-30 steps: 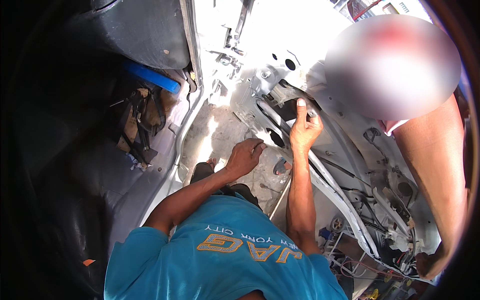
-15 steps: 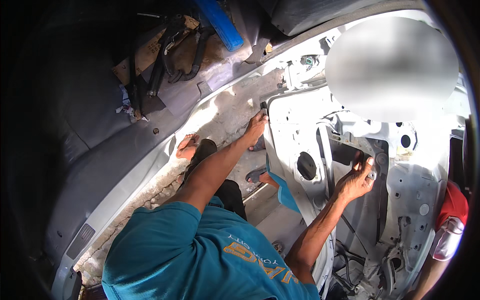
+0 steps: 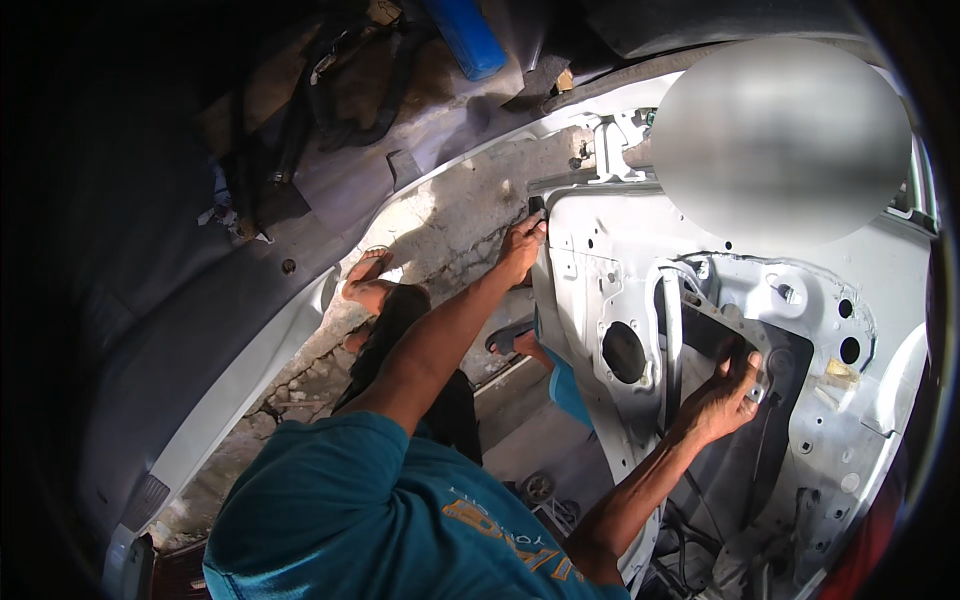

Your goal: The person installs a car horn into the front trunk area of a white car. He positions the horn, routes the wiring, and secures the horn with bolts and nuts. He then places a plastic cover over the installed horn.

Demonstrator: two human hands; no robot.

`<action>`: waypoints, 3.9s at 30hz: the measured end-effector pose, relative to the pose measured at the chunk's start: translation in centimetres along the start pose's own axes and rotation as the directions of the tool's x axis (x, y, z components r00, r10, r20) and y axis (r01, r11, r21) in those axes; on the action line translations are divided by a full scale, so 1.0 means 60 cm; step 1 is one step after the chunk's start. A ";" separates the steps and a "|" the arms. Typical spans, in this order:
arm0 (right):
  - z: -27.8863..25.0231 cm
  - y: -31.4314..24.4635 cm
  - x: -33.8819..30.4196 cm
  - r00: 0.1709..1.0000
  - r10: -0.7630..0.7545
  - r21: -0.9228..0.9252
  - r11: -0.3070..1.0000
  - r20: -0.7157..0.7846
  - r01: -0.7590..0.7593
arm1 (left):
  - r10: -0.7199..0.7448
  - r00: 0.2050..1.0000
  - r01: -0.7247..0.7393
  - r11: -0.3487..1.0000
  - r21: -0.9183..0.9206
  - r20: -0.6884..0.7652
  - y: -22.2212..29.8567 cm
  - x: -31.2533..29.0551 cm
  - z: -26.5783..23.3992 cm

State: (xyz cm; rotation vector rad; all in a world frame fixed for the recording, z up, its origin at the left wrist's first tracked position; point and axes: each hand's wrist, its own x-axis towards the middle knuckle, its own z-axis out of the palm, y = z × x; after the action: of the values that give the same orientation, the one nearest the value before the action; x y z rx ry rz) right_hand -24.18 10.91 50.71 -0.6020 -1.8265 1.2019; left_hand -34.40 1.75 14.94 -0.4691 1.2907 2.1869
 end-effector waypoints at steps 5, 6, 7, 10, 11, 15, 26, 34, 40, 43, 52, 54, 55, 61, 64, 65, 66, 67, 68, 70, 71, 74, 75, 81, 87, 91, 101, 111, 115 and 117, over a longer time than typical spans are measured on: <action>0.016 -0.004 -0.030 1.000 -0.015 0.044 0.999 0.008 0.015 | 0.019 1.000 -0.021 0.992 -0.121 -0.015 -0.034 0.017 0.004; 0.009 0.004 -0.034 1.000 -0.021 0.030 0.999 0.007 0.021 | 0.034 0.999 -0.038 0.990 -0.135 -0.027 -0.040 0.018 0.007; 0.003 0.008 -0.038 1.000 -0.026 0.016 1.000 0.006 0.026 | 0.050 0.998 -0.055 0.987 -0.148 -0.040 -0.045 0.020 0.009; 0.006 0.010 -0.054 0.999 0.033 -0.068 0.997 -0.031 -0.035 | 0.055 0.997 -0.068 0.966 -0.248 -0.062 -0.056 0.033 0.012; 0.012 0.007 -0.060 0.998 0.029 -0.074 0.997 -0.049 -0.033 | 0.052 0.997 -0.065 0.958 -0.278 -0.053 -0.058 0.033 0.013; 0.003 0.020 -0.063 0.996 0.026 -0.072 0.997 -0.090 -0.033 | 0.048 0.999 -0.045 0.922 -0.384 -0.002 -0.064 0.037 0.010; -0.025 0.026 -0.049 0.998 0.050 -0.009 0.999 0.041 -0.050 | 0.010 1.000 -0.013 0.988 -0.152 -0.020 -0.066 0.029 0.009; -0.020 -0.045 -0.025 0.861 0.218 0.242 0.902 0.459 -0.358 | -0.113 0.993 0.114 0.992 -0.053 0.020 -0.037 0.012 -0.009; -0.047 -0.062 0.005 0.833 0.358 0.112 0.891 0.422 -0.440 | 0.014 0.974 -0.033 0.996 0.082 0.227 -0.056 0.022 -0.036; -0.058 -0.044 0.017 0.820 0.342 0.070 0.906 0.458 -0.417 | 0.023 0.956 -0.067 0.988 0.140 0.291 -0.039 0.019 -0.049; -0.067 -0.004 -0.002 0.815 0.374 0.119 0.876 0.443 -0.467 | 0.037 0.990 -0.034 0.999 -0.027 0.137 -0.082 0.017 -0.035; -0.070 -0.003 0.002 0.808 0.366 0.138 0.870 0.462 -0.473 | 0.086 0.988 -0.077 0.994 -0.075 0.132 -0.105 0.039 -0.031; -0.070 -0.004 0.006 0.759 0.320 0.209 0.836 0.567 -0.508 | 0.101 0.984 -0.072 0.979 -0.190 0.148 -0.118 0.043 -0.026; -0.082 -0.005 0.022 0.773 0.354 0.365 0.727 0.526 -0.581 | 0.076 0.993 -0.039 0.930 -0.367 0.089 -0.101 0.029 -0.014; -0.080 -0.018 0.029 0.829 0.389 0.409 0.734 0.401 -0.542 | 0.097 0.994 -0.055 0.851 -0.522 0.055 -0.100 0.032 0.002; -0.079 -0.020 0.036 0.848 0.436 0.417 0.740 0.300 -0.528 | 0.115 0.992 -0.068 0.829 -0.555 0.049 -0.105 0.039 0.005; -0.078 -0.020 0.037 0.847 0.424 0.412 0.743 0.320 -0.528 | 0.132 0.990 -0.082 0.806 -0.587 0.044 -0.110 0.044 0.008; -0.077 -0.018 0.037 0.846 0.412 0.407 0.746 0.339 -0.527 | 0.112 0.992 -0.060 0.823 -0.565 0.058 -0.115 0.047 0.009; -0.076 -0.017 0.038 0.843 0.401 0.404 0.747 0.359 -0.528 | 0.091 0.993 -0.039 0.840 -0.541 0.070 -0.106 0.045 0.008; -0.076 -0.017 0.039 0.832 0.415 0.411 0.730 0.368 -0.546 | 0.037 0.997 0.004 0.874 -0.486 0.074 -0.089 0.038 0.003; -0.077 -0.016 0.038 0.826 0.421 0.415 0.721 0.374 -0.555 | 0.004 0.998 0.026 0.889 -0.457 0.065 -0.081 0.030 0.002; -0.067 -0.017 0.027 0.831 0.373 0.355 0.774 0.414 -0.524 | -0.007 1.000 0.018 0.917 -0.398 0.030 -0.073 0.026 0.006; -0.066 -0.015 0.024 0.843 0.375 0.352 0.784 0.386 -0.511 | 0.002 1.000 0.004 0.923 -0.384 0.017 -0.076 0.027 0.010; -0.086 -0.002 0.063 0.844 0.383 0.318 0.802 0.376 -0.506 | 0.018 1.000 -0.019 0.867 -0.499 -0.007 -0.092 0.039 0.023; -0.105 -0.010 0.072 0.782 0.416 0.392 0.695 0.465 -0.603 | -0.005 0.999 0.022 0.883 -0.469 0.037 -0.109 0.046 0.021; -0.101 -0.006 0.077 0.821 0.395 0.434 0.708 0.412 -0.558 | 0.059 0.998 -0.039 0.899 -0.436 0.032 -0.113 0.051 0.014; -0.105 -0.023 0.088 0.882 0.360 0.491 0.734 0.303 -0.469 | -0.022 0.982 0.088 0.932 -0.352 0.187 -0.114 0.071 -0.004; -0.106 -0.074 0.108 0.899 0.245 0.477 0.780 0.363 -0.405 | -0.054 0.931 0.213 0.884 -0.416 0.361 -0.057 0.019 -0.015; -0.137 -0.060 0.119 0.901 0.158 0.469 0.810 0.403 -0.352 | -0.014 0.872 0.201 0.922 -0.332 0.490 -0.017 0.020 -0.027; -0.135 -0.038 0.137 0.938 0.099 0.535 0.799 0.333 -0.274 | -0.064 0.865 0.246 0.919 -0.308 0.498 -0.031 0.042 -0.030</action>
State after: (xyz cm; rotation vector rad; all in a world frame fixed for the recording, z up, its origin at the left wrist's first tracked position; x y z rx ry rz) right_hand -21.51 20.19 57.38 -0.2659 -1.5210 1.9678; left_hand -35.19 1.62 11.40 -0.1372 0.5613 2.2123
